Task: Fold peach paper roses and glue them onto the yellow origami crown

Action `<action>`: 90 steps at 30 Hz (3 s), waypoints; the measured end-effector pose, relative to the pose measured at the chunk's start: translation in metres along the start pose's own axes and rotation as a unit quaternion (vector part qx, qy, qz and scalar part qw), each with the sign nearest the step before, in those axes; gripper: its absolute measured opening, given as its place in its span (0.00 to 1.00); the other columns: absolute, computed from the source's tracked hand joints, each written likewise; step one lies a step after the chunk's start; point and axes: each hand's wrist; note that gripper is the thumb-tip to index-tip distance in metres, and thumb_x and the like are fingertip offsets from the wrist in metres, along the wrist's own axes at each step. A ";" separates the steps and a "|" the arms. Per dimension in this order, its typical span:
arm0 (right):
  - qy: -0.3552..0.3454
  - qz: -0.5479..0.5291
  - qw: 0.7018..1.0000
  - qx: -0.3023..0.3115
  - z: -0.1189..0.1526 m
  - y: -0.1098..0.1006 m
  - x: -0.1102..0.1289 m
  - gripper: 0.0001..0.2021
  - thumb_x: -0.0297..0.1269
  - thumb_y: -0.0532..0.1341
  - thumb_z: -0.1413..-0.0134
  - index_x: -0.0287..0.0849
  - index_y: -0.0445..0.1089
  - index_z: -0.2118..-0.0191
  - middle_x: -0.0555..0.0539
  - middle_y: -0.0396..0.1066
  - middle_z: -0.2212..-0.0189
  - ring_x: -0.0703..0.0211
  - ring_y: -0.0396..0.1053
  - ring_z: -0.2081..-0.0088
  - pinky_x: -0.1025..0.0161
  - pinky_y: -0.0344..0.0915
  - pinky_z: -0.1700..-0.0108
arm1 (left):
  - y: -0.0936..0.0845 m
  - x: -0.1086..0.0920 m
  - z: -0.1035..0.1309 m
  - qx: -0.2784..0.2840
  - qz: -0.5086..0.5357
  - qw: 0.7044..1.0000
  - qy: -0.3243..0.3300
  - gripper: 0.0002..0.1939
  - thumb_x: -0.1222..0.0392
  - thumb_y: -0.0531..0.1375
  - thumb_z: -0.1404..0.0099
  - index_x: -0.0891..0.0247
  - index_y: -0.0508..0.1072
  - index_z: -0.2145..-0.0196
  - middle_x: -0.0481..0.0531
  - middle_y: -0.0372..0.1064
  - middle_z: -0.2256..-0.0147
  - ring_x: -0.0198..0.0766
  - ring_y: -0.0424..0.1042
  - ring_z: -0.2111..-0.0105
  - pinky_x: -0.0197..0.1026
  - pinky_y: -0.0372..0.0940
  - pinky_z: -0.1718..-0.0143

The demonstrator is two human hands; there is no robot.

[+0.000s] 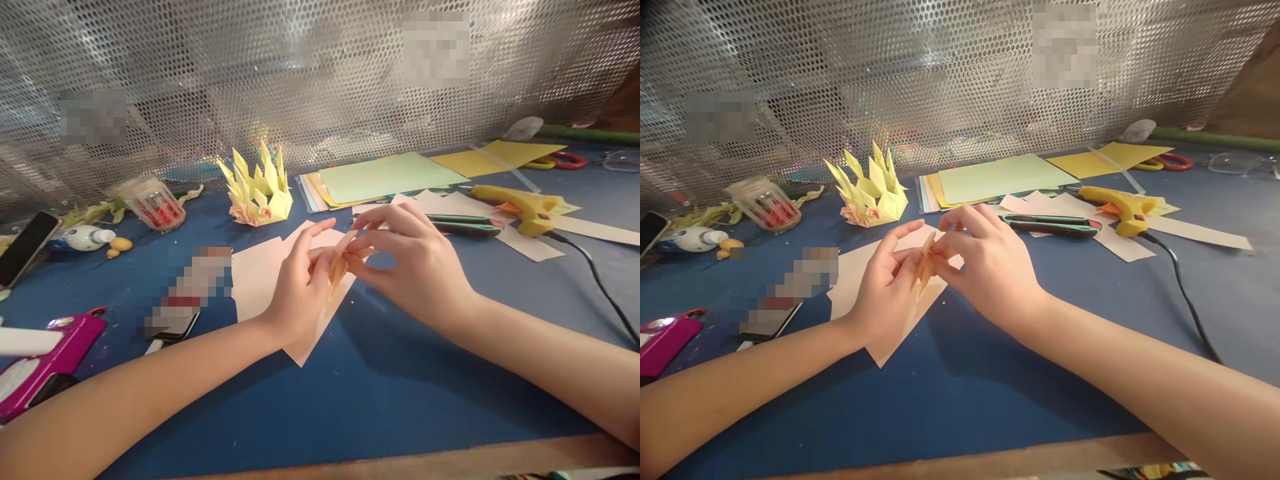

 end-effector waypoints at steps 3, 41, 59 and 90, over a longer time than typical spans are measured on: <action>-0.014 -0.017 1.000 0.007 -0.001 0.000 0.002 0.06 0.28 0.66 0.37 0.41 0.79 0.66 0.39 0.79 0.57 0.49 0.73 0.60 0.48 0.74 0.56 | -0.001 0.000 -0.001 -0.016 0.038 0.999 -0.017 0.18 0.63 0.56 0.23 0.57 0.67 0.38 0.49 0.80 0.64 0.38 0.78 0.64 0.40 0.70 0.62; 0.037 -0.279 0.940 0.194 -0.012 -0.003 -0.031 0.06 0.39 0.63 0.34 0.47 0.76 0.61 0.50 0.81 0.65 0.59 0.78 0.64 0.62 0.72 0.60 | -0.007 -0.002 -0.014 -0.016 0.105 0.985 -0.132 0.25 0.66 0.64 0.36 0.60 0.64 0.43 0.45 0.75 0.69 0.35 0.74 0.71 0.42 0.69 0.61; 0.009 -0.283 0.950 0.129 -0.011 -0.003 -0.020 0.06 0.32 0.65 0.37 0.49 0.73 0.67 0.51 0.82 0.64 0.59 0.79 0.64 0.61 0.74 0.61 | -0.007 -0.003 -0.013 0.022 0.104 0.991 -0.086 0.22 0.66 0.65 0.37 0.59 0.66 0.47 0.46 0.76 0.68 0.37 0.74 0.65 0.42 0.66 0.59; 0.133 -0.368 0.919 0.043 -0.011 -0.001 -0.012 0.12 0.46 0.72 0.42 0.50 0.72 0.71 0.50 0.80 0.71 0.53 0.80 0.67 0.55 0.78 0.67 | -0.007 0.002 -0.007 0.017 0.110 0.991 0.072 0.19 0.60 0.70 0.33 0.53 0.69 0.48 0.47 0.75 0.59 0.41 0.76 0.53 0.45 0.69 0.50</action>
Point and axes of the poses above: each hand's wrist, its own z-axis away from the middle knuckle, its own y-axis out of the palm, x = y × z
